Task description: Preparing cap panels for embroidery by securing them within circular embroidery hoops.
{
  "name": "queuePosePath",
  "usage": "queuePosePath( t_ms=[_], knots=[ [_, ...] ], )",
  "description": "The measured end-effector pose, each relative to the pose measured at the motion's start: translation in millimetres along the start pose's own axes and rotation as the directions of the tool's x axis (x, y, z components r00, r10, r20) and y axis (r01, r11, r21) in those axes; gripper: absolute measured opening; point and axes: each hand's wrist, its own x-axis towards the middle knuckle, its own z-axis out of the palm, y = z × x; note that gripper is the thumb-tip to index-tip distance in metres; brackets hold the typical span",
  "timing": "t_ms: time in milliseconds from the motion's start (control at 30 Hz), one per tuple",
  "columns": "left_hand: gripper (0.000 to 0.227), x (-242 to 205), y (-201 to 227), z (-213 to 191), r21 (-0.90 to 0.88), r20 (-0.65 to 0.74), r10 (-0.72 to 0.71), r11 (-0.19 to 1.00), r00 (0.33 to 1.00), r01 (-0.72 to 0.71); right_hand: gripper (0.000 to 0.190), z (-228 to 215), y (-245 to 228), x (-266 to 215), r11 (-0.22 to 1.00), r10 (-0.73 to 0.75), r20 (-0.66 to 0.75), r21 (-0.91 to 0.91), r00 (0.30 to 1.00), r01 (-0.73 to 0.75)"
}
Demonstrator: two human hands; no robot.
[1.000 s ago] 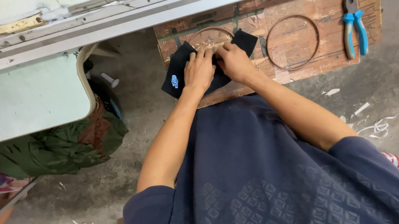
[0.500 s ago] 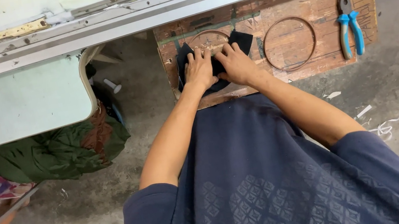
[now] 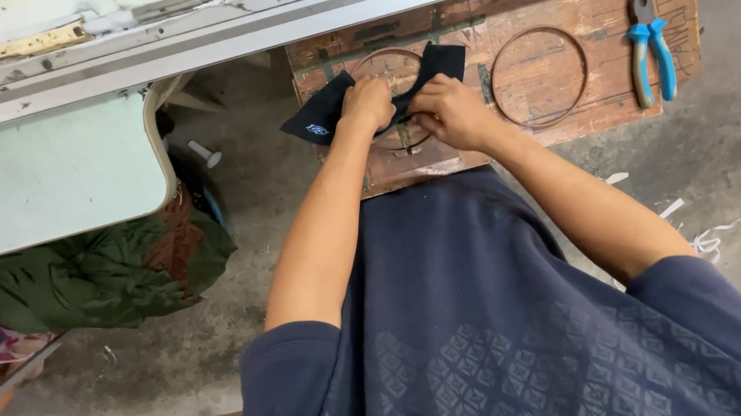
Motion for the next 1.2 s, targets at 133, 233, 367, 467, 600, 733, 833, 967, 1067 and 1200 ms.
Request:
queuePosePath(
  t_ms=[133, 233, 367, 467, 600, 733, 833, 967, 1067, 1200],
  knots=[
    [0.035, -14.3, 16.7, -25.3, -0.016, 0.053, -0.039, 0.999, 0.998, 0.040, 0.005, -6.7, -7.7, 3.0, 1.000, -0.022, 0.070, -0.010, 0.997, 0.023],
    [0.034, -45.0, 32.5, -42.6, -0.140, -0.005, -0.147, 0.980, 0.989, 0.145, 0.002, 1.5, -8.1, -9.8, 0.989, -0.006, 0.171, -0.145, 0.985, 0.031],
    [0.035, -79.9, 57.1, -66.6, -0.090, -0.090, -0.105, 0.991, 0.990, 0.097, 0.013, 3.0, -5.6, -18.8, 0.979, 0.097, 0.321, -0.203, 0.942, -0.032],
    [0.035, -78.9, 50.6, -53.1, -0.038, -0.196, -0.084, 0.996, 0.977, 0.078, 0.021, 1.0, -11.4, -1.2, 0.984, 0.172, 0.295, -0.102, 0.940, -0.147],
    [0.035, -91.3, 63.5, -53.8, -0.129, -0.356, -0.138, 0.987, 0.924, 0.098, 0.017, 32.3, 22.7, 2.7, 0.921, 0.363, 0.000, -0.153, 0.932, -0.359],
    [0.026, -87.8, 53.5, -43.6, -0.089, -0.358, -0.098, 0.994, 0.929, 0.071, 0.016, 51.6, 24.1, 8.9, 0.916, 0.374, 0.022, -0.169, 0.927, -0.365],
    [0.025, -83.0, 47.8, -38.9, -0.083, -0.379, -0.109, 0.993, 0.919, 0.083, 0.013, 54.7, 22.9, 13.4, 0.911, 0.377, 0.004, -0.185, 0.926, -0.370],
    [0.032, -66.8, 24.3, -8.8, 0.056, -0.313, -0.025, 0.997, 0.949, 0.044, 0.019, 49.3, 8.2, 17.3, 0.914, 0.353, 0.032, -0.225, 0.935, -0.337],
    [0.042, -58.2, 10.0, 12.5, 0.153, -0.242, 0.027, 0.988, 0.970, 0.011, 0.029, 52.0, 6.1, 9.4, 0.910, 0.272, 0.107, -0.352, 0.956, -0.220],
    [0.073, -75.7, 22.7, -11.4, 0.164, -0.138, 0.024, 0.986, 0.990, -0.001, 0.042, 66.1, 17.2, 9.5, 0.885, 0.271, 0.218, -0.441, 0.938, -0.153]
  ],
)
